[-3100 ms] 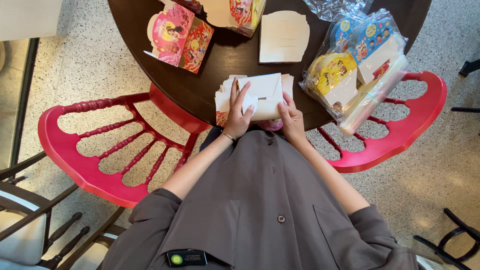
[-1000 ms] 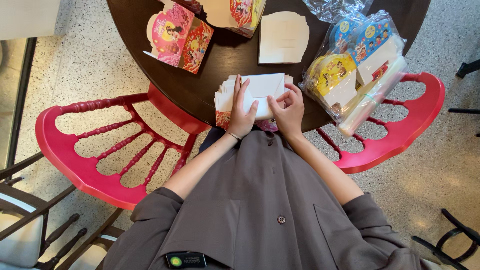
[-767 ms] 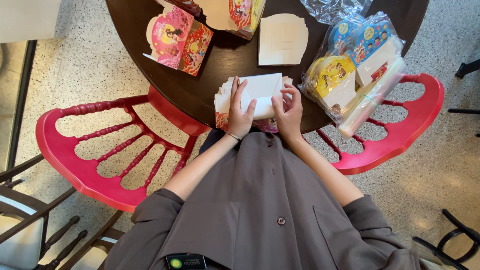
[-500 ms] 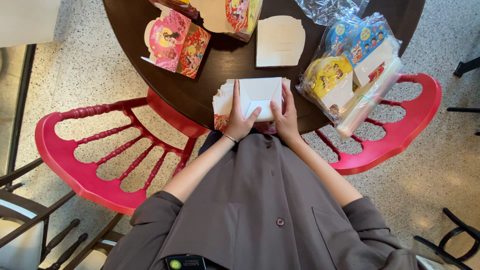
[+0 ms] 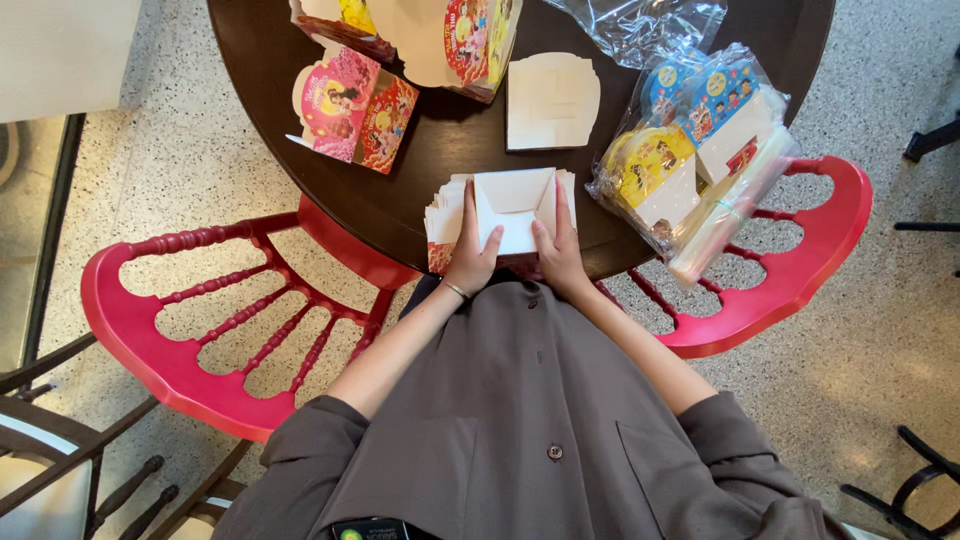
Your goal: The person assembles small, flat-packed paper boxes by folding and interlocking the flaps. They handle multiple boxes one at a time, placing completed units on the table.
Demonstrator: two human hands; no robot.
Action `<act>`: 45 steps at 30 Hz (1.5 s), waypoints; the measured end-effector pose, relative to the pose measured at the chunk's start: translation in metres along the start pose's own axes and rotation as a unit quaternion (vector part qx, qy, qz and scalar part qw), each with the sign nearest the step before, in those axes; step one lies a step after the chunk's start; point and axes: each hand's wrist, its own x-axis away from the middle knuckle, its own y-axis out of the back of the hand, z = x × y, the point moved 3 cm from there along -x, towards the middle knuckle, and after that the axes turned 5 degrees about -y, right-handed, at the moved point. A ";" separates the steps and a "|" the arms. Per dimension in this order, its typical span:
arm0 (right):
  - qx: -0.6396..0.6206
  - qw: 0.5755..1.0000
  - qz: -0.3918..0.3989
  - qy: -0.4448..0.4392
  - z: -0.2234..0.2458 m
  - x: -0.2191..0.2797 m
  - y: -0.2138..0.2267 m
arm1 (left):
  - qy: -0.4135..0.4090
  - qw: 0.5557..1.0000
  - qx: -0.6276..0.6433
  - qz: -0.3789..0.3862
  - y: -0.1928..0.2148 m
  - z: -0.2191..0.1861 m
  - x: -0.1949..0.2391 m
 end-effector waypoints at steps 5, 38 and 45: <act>-0.099 0.995 -0.002 0.023 0.013 -0.007 0.004 | -0.001 0.999 0.043 -0.017 0.001 -0.022 -0.005; 0.343 0.919 0.068 0.182 0.078 -0.005 0.050 | 0.029 0.815 -0.533 0.225 0.015 -0.047 0.011; 0.397 0.905 0.094 0.119 0.024 0.025 0.030 | 0.034 0.812 -0.494 0.308 0.018 -0.010 -0.005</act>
